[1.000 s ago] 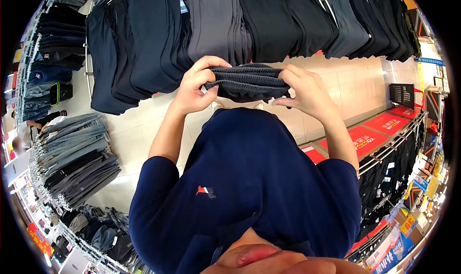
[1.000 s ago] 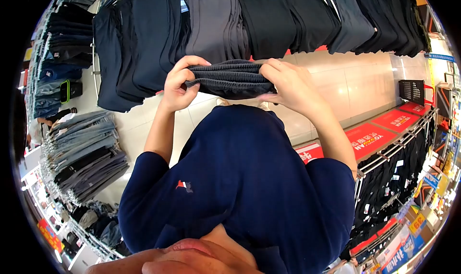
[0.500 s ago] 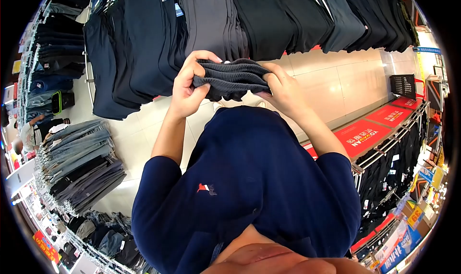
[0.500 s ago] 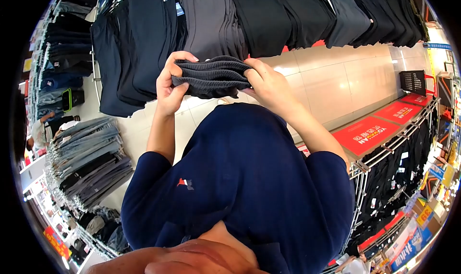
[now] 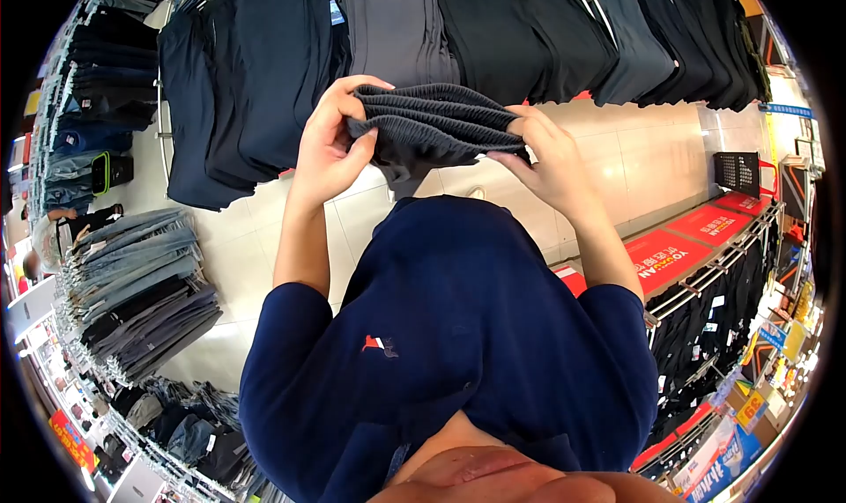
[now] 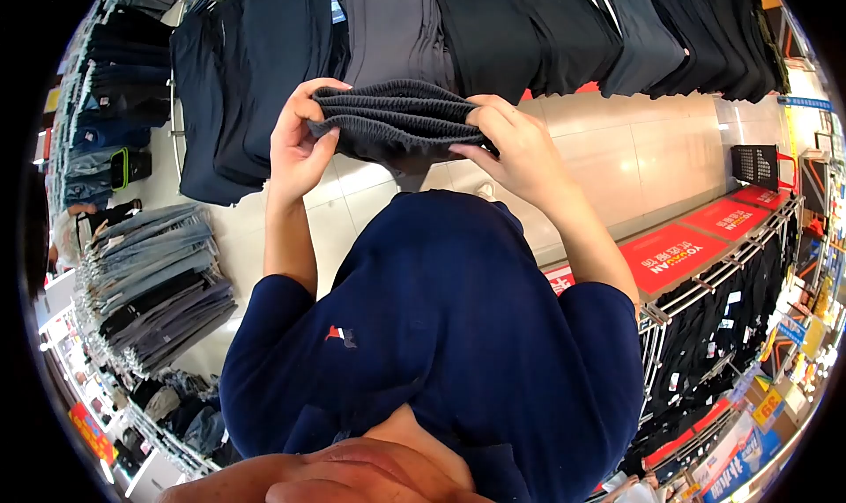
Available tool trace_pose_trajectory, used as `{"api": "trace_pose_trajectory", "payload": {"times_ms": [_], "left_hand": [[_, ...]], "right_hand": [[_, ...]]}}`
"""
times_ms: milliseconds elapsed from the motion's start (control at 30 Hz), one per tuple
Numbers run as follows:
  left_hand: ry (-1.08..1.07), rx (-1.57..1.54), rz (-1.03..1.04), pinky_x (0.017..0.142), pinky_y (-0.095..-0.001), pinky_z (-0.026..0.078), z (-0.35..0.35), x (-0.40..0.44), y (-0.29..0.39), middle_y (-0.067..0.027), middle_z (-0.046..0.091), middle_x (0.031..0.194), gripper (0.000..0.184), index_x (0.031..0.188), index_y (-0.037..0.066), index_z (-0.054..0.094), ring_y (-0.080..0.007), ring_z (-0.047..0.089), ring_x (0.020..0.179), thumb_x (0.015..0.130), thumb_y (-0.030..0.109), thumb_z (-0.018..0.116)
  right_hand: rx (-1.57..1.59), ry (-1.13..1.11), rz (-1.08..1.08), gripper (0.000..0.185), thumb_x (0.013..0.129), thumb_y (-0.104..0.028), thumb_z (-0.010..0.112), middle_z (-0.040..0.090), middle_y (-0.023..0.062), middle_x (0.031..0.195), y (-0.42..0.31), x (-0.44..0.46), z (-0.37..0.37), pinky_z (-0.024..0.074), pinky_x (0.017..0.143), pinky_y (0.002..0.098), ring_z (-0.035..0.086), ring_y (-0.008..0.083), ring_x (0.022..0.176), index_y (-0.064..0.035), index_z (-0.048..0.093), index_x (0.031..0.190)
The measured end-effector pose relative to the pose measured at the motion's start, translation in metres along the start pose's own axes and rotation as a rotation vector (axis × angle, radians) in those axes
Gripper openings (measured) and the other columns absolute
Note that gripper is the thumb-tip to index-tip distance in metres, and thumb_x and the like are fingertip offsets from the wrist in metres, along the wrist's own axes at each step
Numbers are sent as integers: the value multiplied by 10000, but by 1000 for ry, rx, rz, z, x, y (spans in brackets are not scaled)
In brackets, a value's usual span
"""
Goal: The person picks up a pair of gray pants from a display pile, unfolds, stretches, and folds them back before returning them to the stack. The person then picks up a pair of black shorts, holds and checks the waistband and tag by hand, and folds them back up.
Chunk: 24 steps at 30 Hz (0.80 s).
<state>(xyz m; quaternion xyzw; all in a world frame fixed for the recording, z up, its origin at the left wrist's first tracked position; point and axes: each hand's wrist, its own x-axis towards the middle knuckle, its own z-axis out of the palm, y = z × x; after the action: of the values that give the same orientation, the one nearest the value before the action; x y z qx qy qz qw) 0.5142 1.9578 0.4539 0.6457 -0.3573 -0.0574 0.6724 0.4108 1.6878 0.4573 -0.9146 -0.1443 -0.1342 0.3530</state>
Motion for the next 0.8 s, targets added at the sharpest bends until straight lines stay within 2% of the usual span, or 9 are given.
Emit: {"api": "trace_pose_trajectory", "payload": {"times_ms": [100, 200, 300, 333, 367, 500, 600, 700, 800], "left_hand": [[-15, -104, -19, 935, -284, 422, -1, -3, -2, -185, 493, 1214, 288, 1018, 23, 427, -178, 537, 1038, 800, -161, 461], [39, -177, -19, 985, -300, 408, 2, -2, 5, -177, 506, 1212, 467, 1256, -12, 416, -177, 526, 1088, 820, -162, 485], [50, -172, -169, 984, -282, 405, -1, 1, 14, -147, 521, 1213, 459, 1259, -28, 437, -155, 526, 1106, 826, -159, 511], [68, -151, -198, 957, -262, 427, -2, 1, 11, -111, 552, 1175, 379, 1206, -37, 486, -137, 549, 1070, 845, -148, 523], [68, -152, -198, 957, -262, 427, -2, 1, 9, -111, 552, 1175, 379, 1206, -37, 486, -137, 549, 1070, 845, -148, 523], [148, -113, -117, 888, -240, 475, -2, 3, 4, -88, 602, 1057, 281, 1137, -33, 515, -126, 590, 969, 875, -133, 513], [250, -140, -6, 865, -238, 483, 1, 4, 4, -97, 619, 1031, 263, 1110, -34, 528, -118, 597, 941, 869, -138, 517], [204, -75, 1, 869, -239, 482, 8, 12, 12, -131, 623, 1071, 218, 1085, -25, 530, -140, 609, 951, 881, -99, 544], [188, -94, -49, 816, -212, 479, 9, 20, 15, -92, 628, 1020, 227, 1084, -26, 547, -101, 599, 906, 870, -97, 561]], "right_hand": [[78, 72, -78, 288, 743, -65, 760, 597, 146, 1103, 8, -2, 10, 512, 650, 318, 618, 269, 763, -22, 536, 919], [346, 229, 77, 288, 760, -31, 747, 570, 125, 1157, 8, -5, 15, 514, 715, 299, 617, 216, 891, -9, 528, 945], [693, 193, 254, 388, 741, 53, 724, 566, 74, 1105, -12, 17, -2, 492, 790, 271, 592, 154, 933, 44, 553, 1089], [557, 22, 140, 339, 742, 57, 707, 601, 75, 1021, 4, 15, -10, 483, 771, 256, 599, 144, 889, 57, 597, 1063], [557, 21, 140, 339, 742, 57, 707, 601, 75, 1021, 2, 16, -11, 483, 771, 256, 599, 144, 889, 57, 597, 1063], [435, 134, 182, 250, 734, 35, 695, 631, 90, 883, -11, 18, -11, 467, 710, 252, 602, 162, 765, 35, 624, 974], [117, 300, 17, 225, 710, 33, 704, 602, 105, 761, -16, 17, -21, 433, 613, 276, 560, 217, 655, 20, 639, 924], [279, 288, 213, 162, 786, 2, 690, 589, 51, 748, -18, 18, -33, 416, 596, 241, 538, 117, 657, 36, 641, 937], [360, 229, 161, 178, 841, -26, 660, 587, 30, 789, -9, 21, -38, 407, 599, 211, 521, 77, 675, 54, 621, 995]]}}
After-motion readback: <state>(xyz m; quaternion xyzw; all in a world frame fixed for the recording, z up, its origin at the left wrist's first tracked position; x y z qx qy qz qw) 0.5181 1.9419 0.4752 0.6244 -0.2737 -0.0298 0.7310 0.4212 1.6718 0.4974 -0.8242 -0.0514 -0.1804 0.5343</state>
